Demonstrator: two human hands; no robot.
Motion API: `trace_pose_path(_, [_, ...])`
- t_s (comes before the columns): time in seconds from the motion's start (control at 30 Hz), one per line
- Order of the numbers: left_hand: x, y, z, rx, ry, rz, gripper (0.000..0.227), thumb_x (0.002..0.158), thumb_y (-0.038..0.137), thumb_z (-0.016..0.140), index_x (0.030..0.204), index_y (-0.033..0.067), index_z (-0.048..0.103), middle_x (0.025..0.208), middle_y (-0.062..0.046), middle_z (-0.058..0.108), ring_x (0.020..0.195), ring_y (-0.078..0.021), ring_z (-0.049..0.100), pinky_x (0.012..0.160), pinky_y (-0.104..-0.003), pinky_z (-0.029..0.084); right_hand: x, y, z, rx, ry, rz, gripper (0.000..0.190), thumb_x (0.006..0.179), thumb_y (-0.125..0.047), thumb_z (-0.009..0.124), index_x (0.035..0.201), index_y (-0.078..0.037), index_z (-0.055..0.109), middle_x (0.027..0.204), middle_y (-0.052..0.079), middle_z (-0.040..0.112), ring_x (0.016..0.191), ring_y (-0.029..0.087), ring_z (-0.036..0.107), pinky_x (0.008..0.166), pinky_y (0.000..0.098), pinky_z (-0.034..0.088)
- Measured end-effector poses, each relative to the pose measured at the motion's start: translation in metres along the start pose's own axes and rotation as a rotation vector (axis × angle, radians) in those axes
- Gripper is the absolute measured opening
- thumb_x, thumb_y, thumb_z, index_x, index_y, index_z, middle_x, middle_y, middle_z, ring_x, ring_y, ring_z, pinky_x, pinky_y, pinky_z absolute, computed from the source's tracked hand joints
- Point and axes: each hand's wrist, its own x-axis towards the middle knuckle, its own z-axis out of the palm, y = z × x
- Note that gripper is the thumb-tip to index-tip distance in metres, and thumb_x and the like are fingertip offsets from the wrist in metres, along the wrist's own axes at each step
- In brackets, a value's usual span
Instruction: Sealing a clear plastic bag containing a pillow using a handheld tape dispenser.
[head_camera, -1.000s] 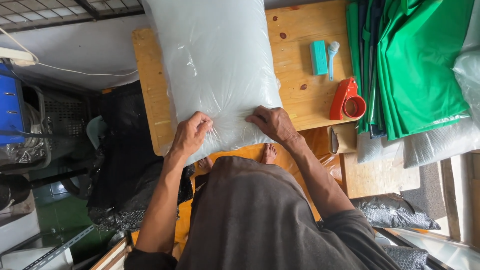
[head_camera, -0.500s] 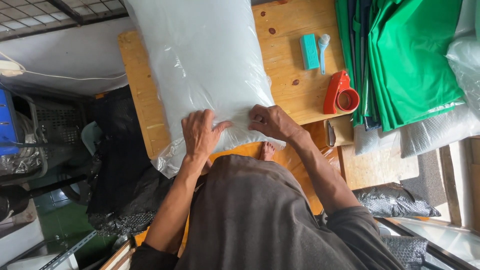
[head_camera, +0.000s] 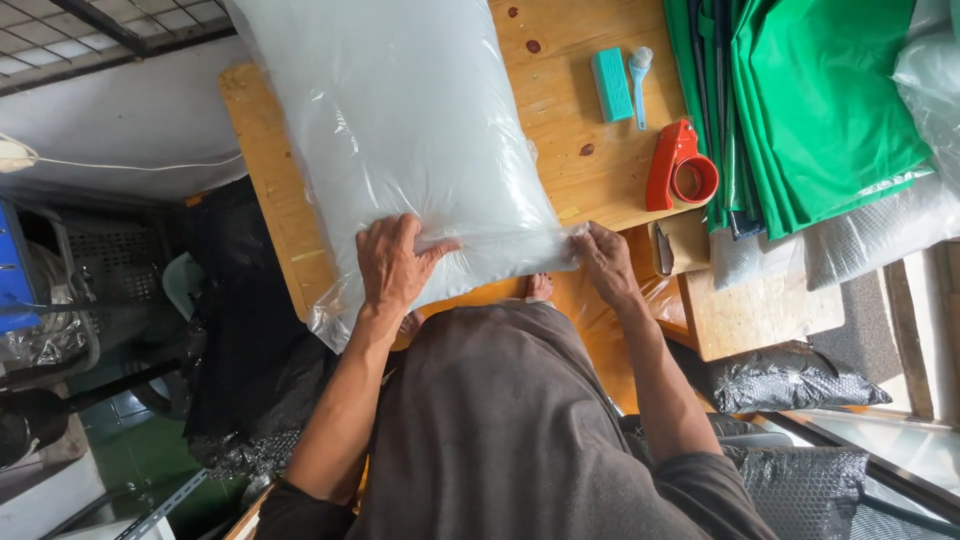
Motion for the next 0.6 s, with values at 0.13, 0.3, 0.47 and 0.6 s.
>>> trace_pose_path(0.13, [-0.001, -0.005, 0.004, -0.018, 0.029, 0.010, 0.067, 0.076, 0.079, 0.073, 0.080, 0.0156, 0.052, 0.069, -0.007, 0.055, 0.068, -0.0322, 0.062, 0.065, -0.044, 0.046, 0.017, 0.031, 0.022, 0.064, 0.116, 0.057, 0.038, 0.110, -0.031, 0.052, 0.079, -0.013, 0.064, 0.064, 0.001, 0.057, 0.062, 0.011, 0.054, 0.060, 0.0290, 0.045])
trace_pose_path(0.3, [0.004, -0.001, 0.007, -0.023, 0.063, 0.006, 0.072, 0.073, 0.082, 0.072, 0.078, 0.0134, 0.051, 0.066, -0.009, 0.055, 0.064, -0.0343, 0.062, 0.063, -0.045, 0.047, 0.030, 0.037, 0.045, 0.174, 0.347, 0.149, 0.049, 0.106, -0.038, 0.062, 0.064, -0.014, 0.053, 0.052, 0.002, 0.047, 0.048, 0.009, 0.047, 0.045, 0.0233, 0.036])
trace_pose_path(0.47, [0.009, 0.006, 0.004, -0.021, 0.078, -0.032, 0.075, 0.070, 0.085, 0.073, 0.075, 0.0137, 0.050, 0.063, -0.009, 0.056, 0.062, -0.0342, 0.063, 0.063, -0.044, 0.048, 0.049, 0.052, 0.052, 0.162, 0.354, 0.186, 0.050, 0.101, -0.041, 0.066, 0.062, -0.013, 0.054, 0.051, 0.002, 0.044, 0.045, 0.010, 0.046, 0.041, 0.0239, 0.035])
trace_pose_path(0.6, [0.008, 0.002, 0.009, -0.018, 0.055, -0.084, 0.077, 0.068, 0.089, 0.071, 0.073, 0.0143, 0.050, 0.062, -0.009, 0.058, 0.062, -0.0331, 0.065, 0.065, -0.043, 0.050, 0.057, 0.057, 0.051, 0.221, 0.320, 0.211, 0.048, 0.102, -0.039, 0.065, 0.064, -0.012, 0.055, 0.051, 0.001, 0.044, 0.043, 0.009, 0.047, 0.039, 0.0210, 0.037])
